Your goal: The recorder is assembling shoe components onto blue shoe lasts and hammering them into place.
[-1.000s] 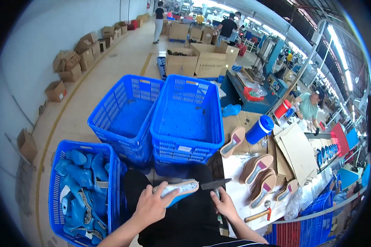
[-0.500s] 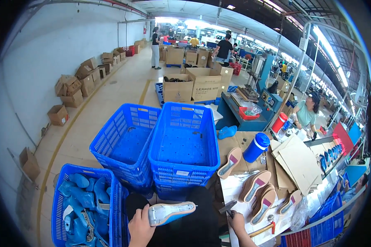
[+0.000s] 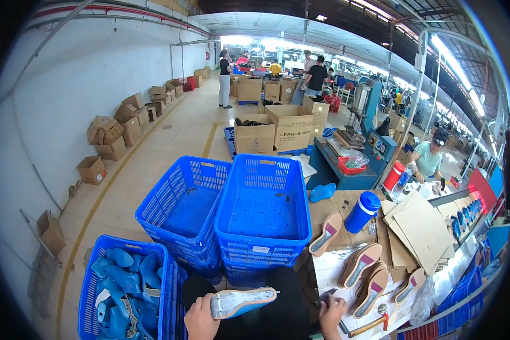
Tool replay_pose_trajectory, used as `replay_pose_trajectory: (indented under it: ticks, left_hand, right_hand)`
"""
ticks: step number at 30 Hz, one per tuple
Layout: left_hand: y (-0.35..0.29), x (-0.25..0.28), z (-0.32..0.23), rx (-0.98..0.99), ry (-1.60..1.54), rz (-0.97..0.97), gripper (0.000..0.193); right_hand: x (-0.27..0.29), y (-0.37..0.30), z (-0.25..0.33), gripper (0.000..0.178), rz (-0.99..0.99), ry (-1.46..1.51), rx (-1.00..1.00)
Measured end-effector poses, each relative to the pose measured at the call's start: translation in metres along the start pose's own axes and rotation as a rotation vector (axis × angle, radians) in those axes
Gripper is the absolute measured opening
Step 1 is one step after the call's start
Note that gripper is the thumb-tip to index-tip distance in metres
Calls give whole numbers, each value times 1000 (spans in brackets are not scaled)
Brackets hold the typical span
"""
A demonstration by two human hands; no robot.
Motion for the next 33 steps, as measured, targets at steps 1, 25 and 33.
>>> replay_pose_trajectory:
  ticks: [1,25,33]
  left_hand:
    - [5,-5,3,-5,-3,0,48]
    - [92,19,-14,1,-1407,-375,47]
    - [159,4,-23,-10,-1341,30,25]
  right_hand:
    - [-16,8,0,39,30,102,61]
    - [-11,22,239,77,1356,955,-844]
    - [-19,28,242,90,1117,1340,-523]
Point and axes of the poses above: each hand's wrist, its own y-axis towards the middle knuckle, its own x-axis out of the back of the hand, z = x × y, the point moved 3 cm from there along y, towards the middle knuckle, and after that the axes turned 11 degrees about y, right-handed, at the moved point
